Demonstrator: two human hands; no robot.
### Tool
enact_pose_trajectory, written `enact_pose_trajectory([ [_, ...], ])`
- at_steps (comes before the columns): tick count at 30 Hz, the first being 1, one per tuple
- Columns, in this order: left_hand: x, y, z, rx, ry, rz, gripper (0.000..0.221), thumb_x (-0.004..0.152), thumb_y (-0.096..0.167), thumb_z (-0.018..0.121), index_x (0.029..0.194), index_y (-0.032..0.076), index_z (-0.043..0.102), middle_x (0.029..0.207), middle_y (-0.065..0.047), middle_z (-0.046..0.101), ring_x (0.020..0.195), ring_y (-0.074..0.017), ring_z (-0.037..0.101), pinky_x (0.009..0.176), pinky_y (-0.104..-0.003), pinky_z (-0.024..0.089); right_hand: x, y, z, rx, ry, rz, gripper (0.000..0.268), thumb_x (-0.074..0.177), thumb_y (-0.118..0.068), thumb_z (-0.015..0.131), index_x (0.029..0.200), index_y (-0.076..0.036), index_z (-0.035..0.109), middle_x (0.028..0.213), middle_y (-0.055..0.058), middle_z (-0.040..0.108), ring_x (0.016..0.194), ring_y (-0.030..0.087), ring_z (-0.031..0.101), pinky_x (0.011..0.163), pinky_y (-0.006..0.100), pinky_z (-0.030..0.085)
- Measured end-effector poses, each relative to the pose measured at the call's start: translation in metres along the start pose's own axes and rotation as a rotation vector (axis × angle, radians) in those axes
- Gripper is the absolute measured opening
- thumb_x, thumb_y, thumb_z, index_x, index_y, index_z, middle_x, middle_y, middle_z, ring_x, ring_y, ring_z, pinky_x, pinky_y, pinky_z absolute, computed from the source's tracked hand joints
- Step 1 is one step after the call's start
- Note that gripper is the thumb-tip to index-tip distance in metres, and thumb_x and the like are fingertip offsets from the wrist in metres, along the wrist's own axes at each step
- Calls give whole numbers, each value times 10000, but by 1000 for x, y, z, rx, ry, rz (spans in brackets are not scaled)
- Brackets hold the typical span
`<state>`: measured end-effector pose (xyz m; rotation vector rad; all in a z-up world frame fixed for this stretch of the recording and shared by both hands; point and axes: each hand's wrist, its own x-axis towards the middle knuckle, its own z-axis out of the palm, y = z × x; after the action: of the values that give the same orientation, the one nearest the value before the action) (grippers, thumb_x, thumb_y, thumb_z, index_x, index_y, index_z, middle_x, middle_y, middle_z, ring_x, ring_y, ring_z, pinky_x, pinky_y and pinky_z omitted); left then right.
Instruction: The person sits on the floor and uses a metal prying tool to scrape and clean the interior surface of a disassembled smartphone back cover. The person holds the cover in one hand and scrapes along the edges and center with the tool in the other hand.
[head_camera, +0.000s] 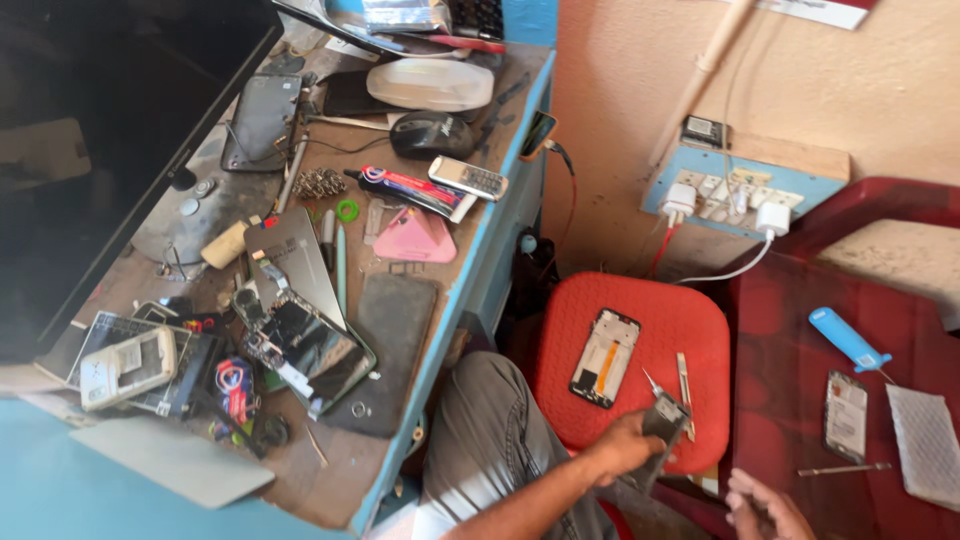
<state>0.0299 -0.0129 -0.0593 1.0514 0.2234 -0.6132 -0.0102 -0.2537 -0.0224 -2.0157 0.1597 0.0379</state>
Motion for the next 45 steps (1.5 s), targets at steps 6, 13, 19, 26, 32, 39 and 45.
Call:
enact_pose_trajectory([
  [6, 5, -8, -5, 12, -2, 41, 292, 972, -8, 561, 1261, 17, 600, 1080, -94, 697, 955, -226, 742, 676, -333, 589, -37, 51, -21, -38, 69, 152, 359, 1026, -223, 683, 1280, 31, 682, 850, 172, 738, 660, 182, 641, 644, 329, 559],
  [13, -12, 10, -3, -30, -21, 155, 326, 975, -26, 575, 1300, 0, 560, 1092, -124, 692, 918, -246, 730, 716, -355, 607, -32, 45, 10, -27, -110, 33, 382, 951, -252, 723, 1258, -26, 700, 948, 140, 750, 807, 201, 714, 770, 361, 593],
  [19, -44, 46, -21, -84, 113, 213, 328, 986, -18, 579, 1309, -47, 528, 1134, -176, 698, 944, -263, 737, 735, -361, 608, -1, 27, 39, -729, 32, -467, 523, 855, -348, 776, 1310, -100, 705, 1157, 158, 720, 1051, 325, 706, 986, 467, 553],
  [26, -47, 52, -17, -55, 140, 137, 372, 951, -14, 585, 1315, -65, 529, 1115, -221, 691, 888, -292, 726, 687, -381, 608, 6, 21, 87, -962, 98, -302, 438, 866, -407, 818, 1193, -123, 755, 1231, 134, 692, 1139, 382, 623, 999, 494, 535],
  [32, -28, 39, -23, -130, 44, 149, 403, 967, 16, 603, 1348, -77, 512, 1161, -209, 684, 952, -245, 732, 758, -358, 614, 20, 38, 87, -932, 210, -227, 512, 897, -499, 845, 1101, -66, 664, 1144, 188, 626, 1113, 379, 605, 974, 491, 536],
  [39, -10, 28, -28, -64, 85, 112, 472, 929, 55, 667, 1360, -78, 527, 1144, -199, 682, 933, -212, 698, 753, -354, 597, 46, 36, 91, -983, 129, -172, 463, 871, -437, 847, 1227, -157, 750, 1110, 192, 644, 1077, 421, 637, 878, 547, 560],
  [45, 1, 16, -25, 8, 119, 95, 415, 927, 84, 670, 1323, -11, 591, 1090, -128, 691, 886, -201, 682, 708, -346, 578, 42, 8, 90, -916, 101, -280, 204, 947, -291, 780, 1094, -151, 755, 1057, 102, 688, 1057, 333, 634, 888, 464, 541],
])
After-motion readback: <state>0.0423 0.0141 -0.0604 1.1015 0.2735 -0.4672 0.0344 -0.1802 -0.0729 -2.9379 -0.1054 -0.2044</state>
